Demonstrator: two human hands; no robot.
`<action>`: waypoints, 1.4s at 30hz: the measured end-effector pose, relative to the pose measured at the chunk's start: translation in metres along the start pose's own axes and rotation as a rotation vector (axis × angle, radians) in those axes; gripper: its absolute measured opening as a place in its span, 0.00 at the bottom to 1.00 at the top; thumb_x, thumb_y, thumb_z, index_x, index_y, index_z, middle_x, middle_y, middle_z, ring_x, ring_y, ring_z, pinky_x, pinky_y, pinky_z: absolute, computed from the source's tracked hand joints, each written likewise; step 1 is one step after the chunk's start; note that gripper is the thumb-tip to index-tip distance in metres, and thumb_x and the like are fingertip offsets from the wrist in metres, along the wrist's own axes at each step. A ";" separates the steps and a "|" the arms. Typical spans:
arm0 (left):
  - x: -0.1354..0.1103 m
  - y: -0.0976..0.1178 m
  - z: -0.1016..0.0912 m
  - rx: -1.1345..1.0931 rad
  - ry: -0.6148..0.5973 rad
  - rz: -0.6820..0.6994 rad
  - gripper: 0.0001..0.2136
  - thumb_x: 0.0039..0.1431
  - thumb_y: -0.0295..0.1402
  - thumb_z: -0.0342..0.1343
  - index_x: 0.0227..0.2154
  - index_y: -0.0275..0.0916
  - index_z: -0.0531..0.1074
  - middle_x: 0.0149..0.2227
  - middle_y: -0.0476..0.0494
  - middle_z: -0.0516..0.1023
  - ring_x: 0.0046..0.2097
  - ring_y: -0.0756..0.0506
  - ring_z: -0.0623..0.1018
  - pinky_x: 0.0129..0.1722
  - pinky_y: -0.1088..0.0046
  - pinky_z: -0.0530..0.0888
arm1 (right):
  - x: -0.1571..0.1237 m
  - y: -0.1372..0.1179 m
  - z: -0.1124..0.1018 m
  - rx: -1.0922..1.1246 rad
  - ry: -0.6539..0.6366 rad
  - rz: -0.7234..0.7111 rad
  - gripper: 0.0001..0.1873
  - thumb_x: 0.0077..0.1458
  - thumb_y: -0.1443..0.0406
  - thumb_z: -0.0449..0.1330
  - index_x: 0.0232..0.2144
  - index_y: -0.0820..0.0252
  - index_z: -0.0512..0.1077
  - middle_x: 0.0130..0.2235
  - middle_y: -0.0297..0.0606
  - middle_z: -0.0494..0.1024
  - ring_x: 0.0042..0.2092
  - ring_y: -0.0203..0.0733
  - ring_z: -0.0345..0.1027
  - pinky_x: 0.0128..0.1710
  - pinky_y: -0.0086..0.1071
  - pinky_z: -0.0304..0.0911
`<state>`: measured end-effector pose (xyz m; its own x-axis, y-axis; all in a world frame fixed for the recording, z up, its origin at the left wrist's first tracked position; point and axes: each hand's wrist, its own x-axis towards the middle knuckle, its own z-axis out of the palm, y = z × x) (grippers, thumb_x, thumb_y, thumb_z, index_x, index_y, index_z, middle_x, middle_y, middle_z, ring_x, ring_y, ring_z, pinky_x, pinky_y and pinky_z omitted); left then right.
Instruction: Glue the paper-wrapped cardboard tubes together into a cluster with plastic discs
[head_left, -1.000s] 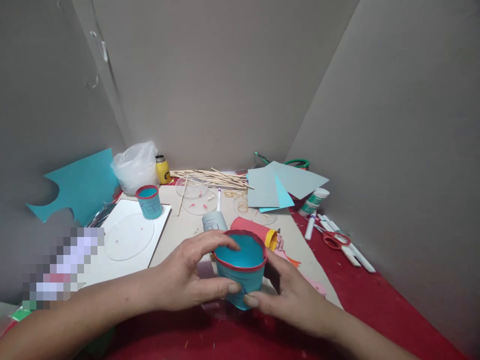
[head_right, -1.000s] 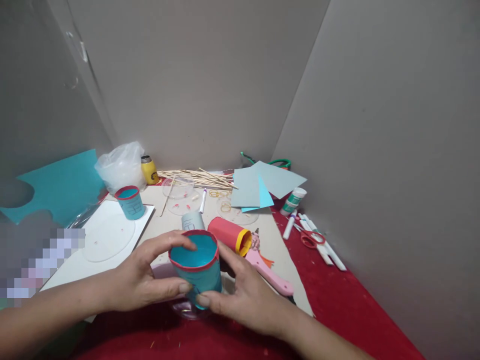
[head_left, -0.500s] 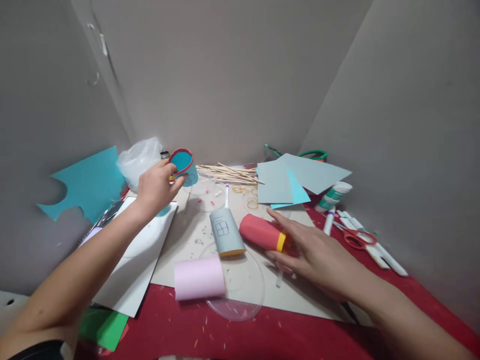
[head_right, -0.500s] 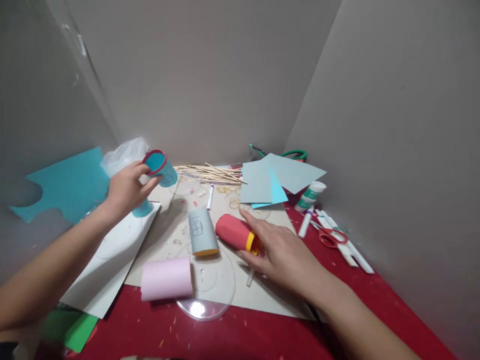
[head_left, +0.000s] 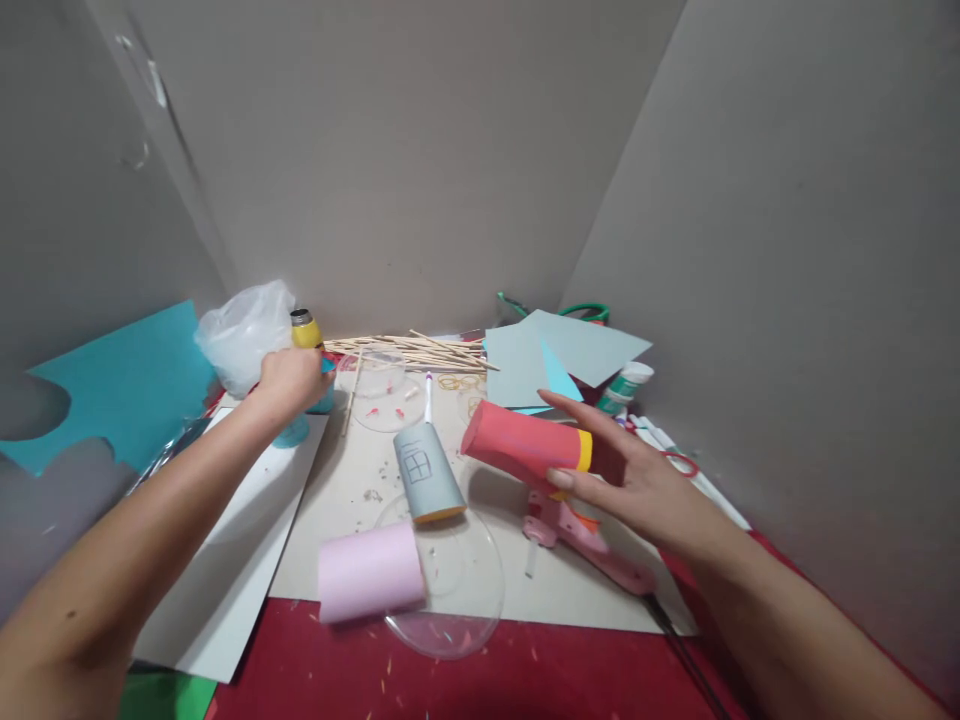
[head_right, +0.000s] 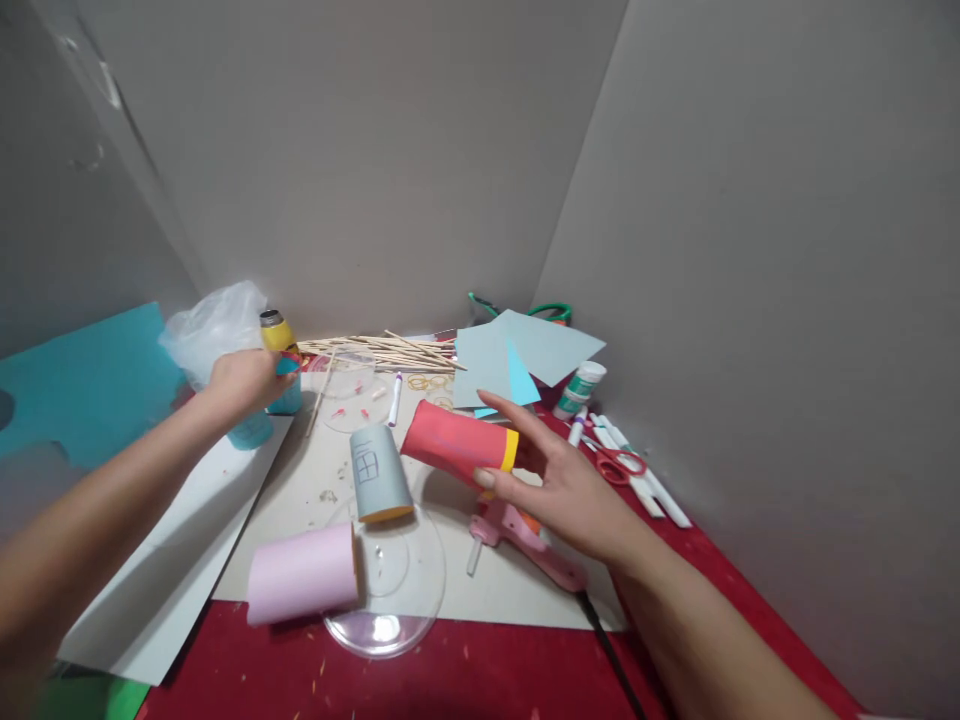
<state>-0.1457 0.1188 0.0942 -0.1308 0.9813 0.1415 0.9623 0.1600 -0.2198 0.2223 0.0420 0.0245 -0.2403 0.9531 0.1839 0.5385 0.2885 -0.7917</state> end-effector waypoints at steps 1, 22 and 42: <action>-0.004 0.001 -0.004 -0.007 0.024 0.015 0.19 0.63 0.39 0.52 0.47 0.30 0.76 0.47 0.24 0.80 0.51 0.28 0.79 0.46 0.57 0.72 | -0.001 -0.002 -0.001 0.076 -0.011 0.016 0.44 0.53 0.46 0.64 0.68 0.50 0.60 0.68 0.44 0.65 0.63 0.61 0.67 0.56 0.48 0.69; -0.115 0.084 -0.011 -1.864 -0.619 0.299 0.29 0.55 0.46 0.68 0.56 0.44 0.64 0.48 0.43 0.73 0.35 0.50 0.78 0.37 0.71 0.76 | -0.022 -0.013 0.023 0.606 0.142 -0.217 0.33 0.56 0.55 0.69 0.62 0.37 0.67 0.61 0.40 0.73 0.54 0.47 0.73 0.46 0.36 0.74; -0.122 0.083 -0.005 -1.728 -0.754 0.452 0.30 0.54 0.43 0.68 0.55 0.42 0.61 0.46 0.43 0.77 0.44 0.45 0.79 0.45 0.67 0.74 | -0.038 -0.034 0.032 0.653 -0.710 0.212 0.31 0.61 0.39 0.55 0.36 0.62 0.75 0.17 0.31 0.73 0.16 0.29 0.60 0.19 0.23 0.57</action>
<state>-0.0484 0.0115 0.0637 0.5494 0.8259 -0.1270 0.0463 0.1216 0.9915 0.1873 -0.0064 0.0260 -0.7340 0.6420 -0.2216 0.1259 -0.1921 -0.9733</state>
